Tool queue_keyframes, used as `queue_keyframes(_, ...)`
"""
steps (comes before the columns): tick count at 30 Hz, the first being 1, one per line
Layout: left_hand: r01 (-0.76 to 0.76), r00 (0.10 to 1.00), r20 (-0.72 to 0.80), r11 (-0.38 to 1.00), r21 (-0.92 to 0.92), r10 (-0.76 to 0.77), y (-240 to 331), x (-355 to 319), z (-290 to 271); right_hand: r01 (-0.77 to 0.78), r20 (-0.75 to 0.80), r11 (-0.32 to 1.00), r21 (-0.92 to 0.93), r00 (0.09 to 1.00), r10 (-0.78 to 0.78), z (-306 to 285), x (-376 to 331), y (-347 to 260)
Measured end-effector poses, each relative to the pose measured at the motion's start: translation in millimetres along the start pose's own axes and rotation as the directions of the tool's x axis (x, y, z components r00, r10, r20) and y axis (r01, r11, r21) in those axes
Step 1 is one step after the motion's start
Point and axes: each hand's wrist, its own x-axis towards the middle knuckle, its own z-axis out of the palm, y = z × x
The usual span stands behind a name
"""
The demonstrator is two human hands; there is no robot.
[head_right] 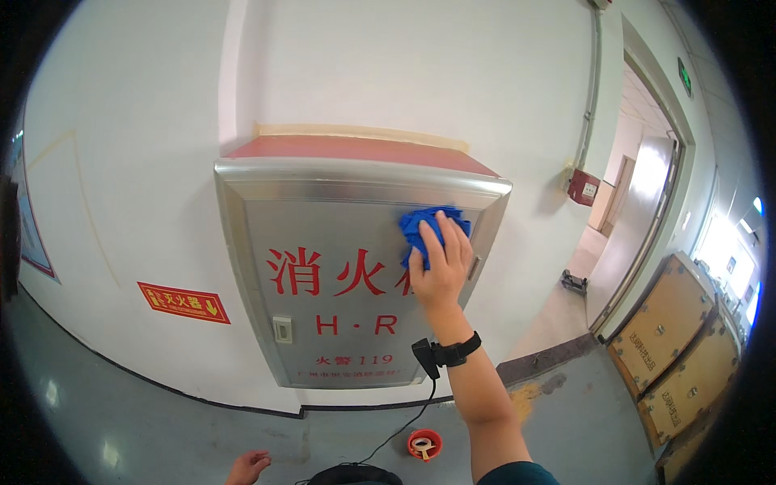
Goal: Clean the exterior surfaces of a wall-mounted fire hydrant box using a blue cloth.
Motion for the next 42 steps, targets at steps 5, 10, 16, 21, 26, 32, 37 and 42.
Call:
queue_keyframes(5,0.003,0.999,0.035,1.000,-0.030,-0.002,-1.7,7.2,3.2,-0.116,-0.059,0.993,0.013,0.991,0.117,4.6,0.7,-5.5)
queue_keyframes(10,0.036,0.999,0.005,0.979,-0.200,-0.036,-36.7,15.8,16.6,-0.047,0.002,0.993,0.105,0.999,0.047,26.8,6.3,-53.2)
queue_keyframes(16,0.014,0.997,-0.058,0.909,-0.417,-0.042,-87.5,18.3,28.6,0.218,0.153,0.931,0.294,0.951,-0.270,58.4,12.5,-130.7)
queue_keyframes(21,0.024,0.989,-0.131,0.959,-0.281,-0.063,-77.9,-8.4,14.0,0.326,0.236,0.872,0.364,0.874,-0.425,71.0,24.1,-122.8)
queue_keyframes(26,0.065,0.993,-0.081,0.968,-0.242,-0.087,-56.9,-16.6,15.3,0.184,0.098,0.964,0.194,0.974,-0.206,48.2,34.8,-87.6)
queue_keyframes(32,0.044,0.998,-0.032,0.993,-0.105,-0.047,-38.9,-16.7,17.9,0.254,0.283,0.955,0.154,0.915,-0.289,31.1,-38.9,-69.6)
queue_keyframes(37,0.083,0.997,0.023,0.967,-0.241,-0.079,-17.6,-20.1,25.2,0.176,0.270,0.982,0.068,0.944,-0.188,7.6,-46.3,-24.3)
queue_keyframes(42,0.103,0.995,0.002,0.978,-0.181,-0.105,2.5,-20.5,49.6,0.015,0.115,0.995,0.098,0.993,-0.027,-4.1,-32.1,8.2)
